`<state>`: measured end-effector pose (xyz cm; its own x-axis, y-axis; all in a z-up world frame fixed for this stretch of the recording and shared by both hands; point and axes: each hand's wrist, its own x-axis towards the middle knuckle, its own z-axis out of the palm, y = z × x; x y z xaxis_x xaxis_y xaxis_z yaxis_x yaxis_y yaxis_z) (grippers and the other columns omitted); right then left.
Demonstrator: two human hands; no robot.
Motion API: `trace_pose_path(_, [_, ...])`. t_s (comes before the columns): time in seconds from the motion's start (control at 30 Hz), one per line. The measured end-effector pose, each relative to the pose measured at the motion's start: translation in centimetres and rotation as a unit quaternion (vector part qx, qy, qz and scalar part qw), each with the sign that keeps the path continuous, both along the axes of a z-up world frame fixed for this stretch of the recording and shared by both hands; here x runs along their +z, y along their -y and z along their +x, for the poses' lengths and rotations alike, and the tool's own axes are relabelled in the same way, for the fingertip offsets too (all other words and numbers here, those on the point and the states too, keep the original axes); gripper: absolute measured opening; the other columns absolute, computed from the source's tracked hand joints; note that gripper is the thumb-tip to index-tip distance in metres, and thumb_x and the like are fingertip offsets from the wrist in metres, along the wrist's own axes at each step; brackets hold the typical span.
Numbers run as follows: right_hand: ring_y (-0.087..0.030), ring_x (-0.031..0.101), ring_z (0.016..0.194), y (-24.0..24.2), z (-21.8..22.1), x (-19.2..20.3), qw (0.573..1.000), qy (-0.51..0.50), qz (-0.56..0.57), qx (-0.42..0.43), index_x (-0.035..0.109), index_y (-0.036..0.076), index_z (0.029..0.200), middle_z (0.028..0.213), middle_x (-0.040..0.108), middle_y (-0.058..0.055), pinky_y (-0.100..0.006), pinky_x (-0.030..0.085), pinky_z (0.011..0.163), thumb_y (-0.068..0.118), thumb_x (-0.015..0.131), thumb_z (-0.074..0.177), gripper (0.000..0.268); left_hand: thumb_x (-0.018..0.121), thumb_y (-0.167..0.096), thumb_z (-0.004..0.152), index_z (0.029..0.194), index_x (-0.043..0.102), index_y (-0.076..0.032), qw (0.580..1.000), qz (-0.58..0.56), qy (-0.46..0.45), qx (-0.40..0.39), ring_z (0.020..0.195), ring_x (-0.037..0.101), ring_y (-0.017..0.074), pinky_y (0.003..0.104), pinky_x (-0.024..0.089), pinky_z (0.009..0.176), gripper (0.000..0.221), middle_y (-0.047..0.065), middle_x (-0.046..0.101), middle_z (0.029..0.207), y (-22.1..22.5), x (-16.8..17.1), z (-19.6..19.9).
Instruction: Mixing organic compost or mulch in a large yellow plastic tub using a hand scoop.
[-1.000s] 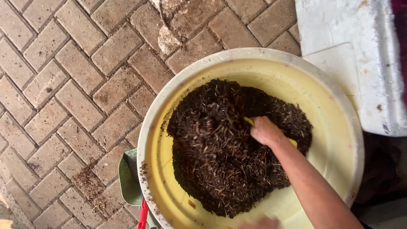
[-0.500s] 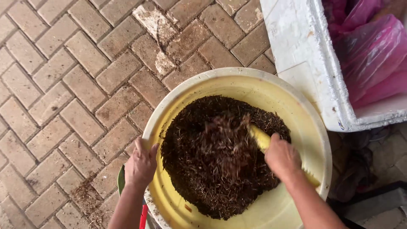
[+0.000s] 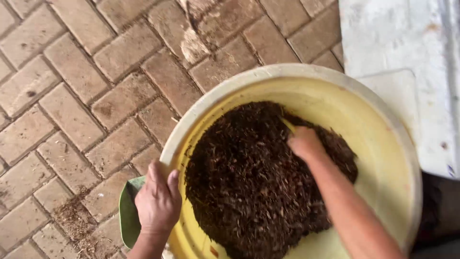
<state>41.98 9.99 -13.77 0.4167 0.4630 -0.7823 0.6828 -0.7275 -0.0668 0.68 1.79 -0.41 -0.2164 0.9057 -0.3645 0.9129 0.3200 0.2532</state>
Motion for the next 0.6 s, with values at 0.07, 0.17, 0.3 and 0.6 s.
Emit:
trace_pose_path(0.07, [-0.028, 0.06, 0.069, -0.5, -5.8, -0.9, 0.992, -0.017, -0.053, 0.114, 0.068, -0.001, 0.116, 0.079, 0.063, -0.015, -0.048, 0.053, 0.067, 0.03, 0.058, 0.105, 0.033, 0.039, -0.045, 0.102, 0.132, 0.042, -0.003, 0.997, 0.071, 0.026, -0.024, 0.064, 0.069, 0.0369, 0.048, 0.057, 0.053, 0.051, 0.021, 0.067, 0.094, 0.6, 0.6, -0.5])
trace_pose_path(0.17, [-0.028, 0.061, 0.063, -0.8, -4.5, -5.5, 0.994, -0.08, 0.032, 0.064, 0.066, 0.007, 0.125, 0.076, 0.064, -0.015, -0.045, 0.05, 0.062, 0.021, 0.053, 0.103, 0.029, 0.038, -0.048, 0.102, 0.136, 0.041, -0.005, 0.999, 0.045, 0.025, -0.015, 0.07, 0.071, 0.0372, 0.05, 0.059, 0.061, 0.054, 0.02, 0.069, 0.096, 1.4, 0.1, -0.8])
trace_pose_path(0.3, [-0.029, 0.064, 0.068, -0.2, -6.3, -3.6, 0.992, -0.095, -0.05, 0.068, 0.069, -0.004, 0.121, 0.085, 0.069, -0.017, -0.047, 0.058, 0.065, 0.017, 0.052, 0.107, 0.031, 0.037, -0.049, 0.105, 0.135, 0.043, -0.006, 0.998, 0.061, 0.018, -0.015, 0.074, 0.07, 0.0394, 0.052, 0.057, 0.063, 0.053, 0.02, 0.068, 0.094, 1.2, 0.1, -0.8])
trace_pose_path(0.6, [-0.032, 0.066, 0.094, 5.9, -5.8, 0.4, 0.891, -0.116, 0.252, 0.359, 0.069, 0.007, 0.122, 0.118, 0.067, -0.023, -0.041, 0.057, 0.073, -0.02, 0.049, 0.062, 0.069, 0.028, -0.052, 0.106, 0.129, 0.046, -0.005, 0.997, 0.078, 0.017, -0.019, 0.065, 0.07, 0.0344, 0.046, 0.058, 0.056, 0.055, 0.019, 0.068, 0.089, 1.0, 0.0, -0.9])
